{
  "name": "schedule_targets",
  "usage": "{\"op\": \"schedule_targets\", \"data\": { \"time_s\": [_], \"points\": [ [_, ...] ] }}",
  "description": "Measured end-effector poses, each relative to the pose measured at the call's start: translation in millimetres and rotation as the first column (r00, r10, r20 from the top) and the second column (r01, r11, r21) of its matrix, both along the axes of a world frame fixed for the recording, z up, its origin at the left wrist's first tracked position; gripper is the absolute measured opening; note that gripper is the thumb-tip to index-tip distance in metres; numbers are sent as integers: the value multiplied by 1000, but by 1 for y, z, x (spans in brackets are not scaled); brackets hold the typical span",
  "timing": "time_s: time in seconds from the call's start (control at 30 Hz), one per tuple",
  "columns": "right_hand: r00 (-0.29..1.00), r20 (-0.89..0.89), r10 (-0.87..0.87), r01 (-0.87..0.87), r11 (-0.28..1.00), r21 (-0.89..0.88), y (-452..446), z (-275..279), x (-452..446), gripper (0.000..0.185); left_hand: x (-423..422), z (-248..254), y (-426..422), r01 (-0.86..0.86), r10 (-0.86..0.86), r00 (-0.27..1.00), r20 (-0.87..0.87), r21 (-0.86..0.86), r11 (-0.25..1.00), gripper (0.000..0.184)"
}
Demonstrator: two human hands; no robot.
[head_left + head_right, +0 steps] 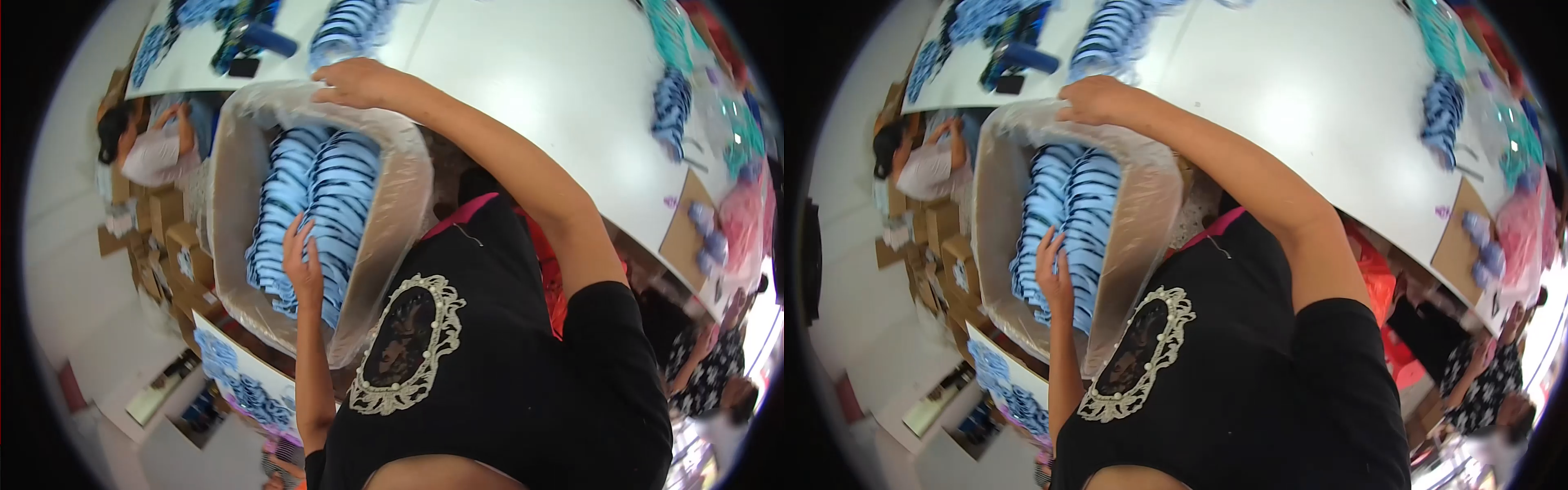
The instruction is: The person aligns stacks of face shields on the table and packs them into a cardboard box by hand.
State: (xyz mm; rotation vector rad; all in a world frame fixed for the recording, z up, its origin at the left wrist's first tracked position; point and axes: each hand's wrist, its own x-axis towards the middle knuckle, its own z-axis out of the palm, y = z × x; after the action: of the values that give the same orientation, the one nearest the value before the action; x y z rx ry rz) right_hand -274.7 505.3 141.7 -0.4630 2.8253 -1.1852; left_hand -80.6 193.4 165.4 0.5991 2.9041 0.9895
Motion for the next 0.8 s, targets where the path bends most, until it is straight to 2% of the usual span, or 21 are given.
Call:
{"op": "schedule_targets", "data": {
  "time_s": [0.07,0.1,0.17,0.27,0.37,0.47,0.53,0.73,0.8],
  "points": [
    [998,48,-44,51,986,-156,23,-5,6,49,-4,6,6,-64,64,998,-16,-28,998,28],
    [994,67,-86,96,981,-167,42,-9,12,49,-6,7,8,-21,21,1000,2,-41,999,28],
    [980,148,-134,162,968,-191,72,-17,28,45,-9,9,11,-88,89,996,13,-57,994,28],
    [953,133,-271,292,939,-180,116,-70,51,43,-18,4,12,-90,92,993,68,-41,995,27],
    [892,282,-352,413,889,-199,153,-93,94,41,-29,2,24,-90,92,992,91,-28,996,27],
    [865,333,-376,449,876,-177,169,-118,131,39,-39,1,34,-97,94,992,90,32,995,26],
    [804,499,-323,447,882,-148,175,-118,152,38,-45,2,42,-115,108,991,75,87,990,25],
    [743,614,-267,477,855,-205,164,-122,204,41,-52,14,59,-72,57,995,77,207,976,24],
    [735,628,-254,467,862,-198,155,-123,210,41,-49,22,54,-113,96,992,84,225,968,24]
  ]
}}
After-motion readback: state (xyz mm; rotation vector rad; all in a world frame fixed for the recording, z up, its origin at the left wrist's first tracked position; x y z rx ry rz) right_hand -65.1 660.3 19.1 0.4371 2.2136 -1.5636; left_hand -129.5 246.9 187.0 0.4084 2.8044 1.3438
